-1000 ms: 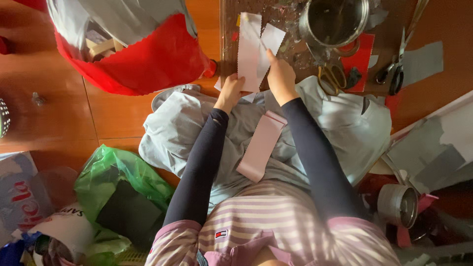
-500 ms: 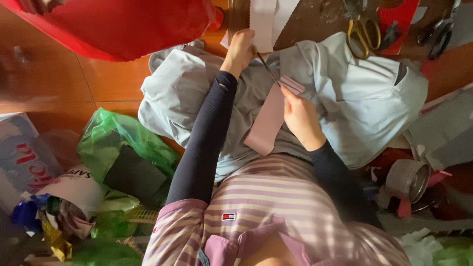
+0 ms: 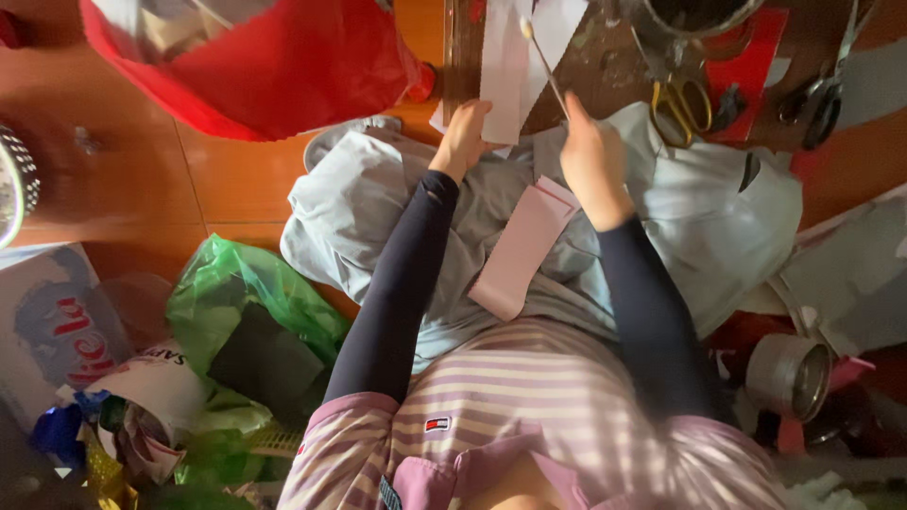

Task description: The person sits on the floor and wraps the legs and seat of a small red stool with red paper. They use scissors to cut the paper to size and apply it by hand, smoothing it over the surface. The person handles the stool, red paper, and scissors throughout the process.

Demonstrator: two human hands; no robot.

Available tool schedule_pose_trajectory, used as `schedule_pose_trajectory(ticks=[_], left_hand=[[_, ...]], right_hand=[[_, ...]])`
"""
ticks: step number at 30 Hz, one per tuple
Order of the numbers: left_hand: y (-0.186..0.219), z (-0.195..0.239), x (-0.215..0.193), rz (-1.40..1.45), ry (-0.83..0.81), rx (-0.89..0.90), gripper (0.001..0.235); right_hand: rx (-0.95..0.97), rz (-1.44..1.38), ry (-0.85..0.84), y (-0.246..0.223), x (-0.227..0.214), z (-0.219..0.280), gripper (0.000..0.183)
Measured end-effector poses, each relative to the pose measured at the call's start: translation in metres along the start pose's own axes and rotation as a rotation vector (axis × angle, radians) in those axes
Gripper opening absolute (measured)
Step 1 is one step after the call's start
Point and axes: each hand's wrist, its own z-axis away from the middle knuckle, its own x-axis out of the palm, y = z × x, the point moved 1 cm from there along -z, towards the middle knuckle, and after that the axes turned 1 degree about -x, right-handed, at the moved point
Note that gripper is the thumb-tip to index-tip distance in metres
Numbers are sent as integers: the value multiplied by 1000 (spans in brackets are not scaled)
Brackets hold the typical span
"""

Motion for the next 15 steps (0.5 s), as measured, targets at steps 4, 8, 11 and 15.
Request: schedule_pose_trajectory(ticks=[4, 8, 11, 15], left_hand=[[13, 24, 10, -334, 82, 87, 36], [17, 55, 28, -1054, 297, 538, 51], [22, 72, 38, -1200, 253, 627, 48], [34, 83, 56, -1275, 285, 747, 35]], right_hand=[[75, -95, -42, 1, 66, -70, 59], [20, -152, 56, 6, 91, -76, 64], [146, -80, 13, 22, 76, -61, 62], [246, -177, 98, 38, 23, -42, 50]])
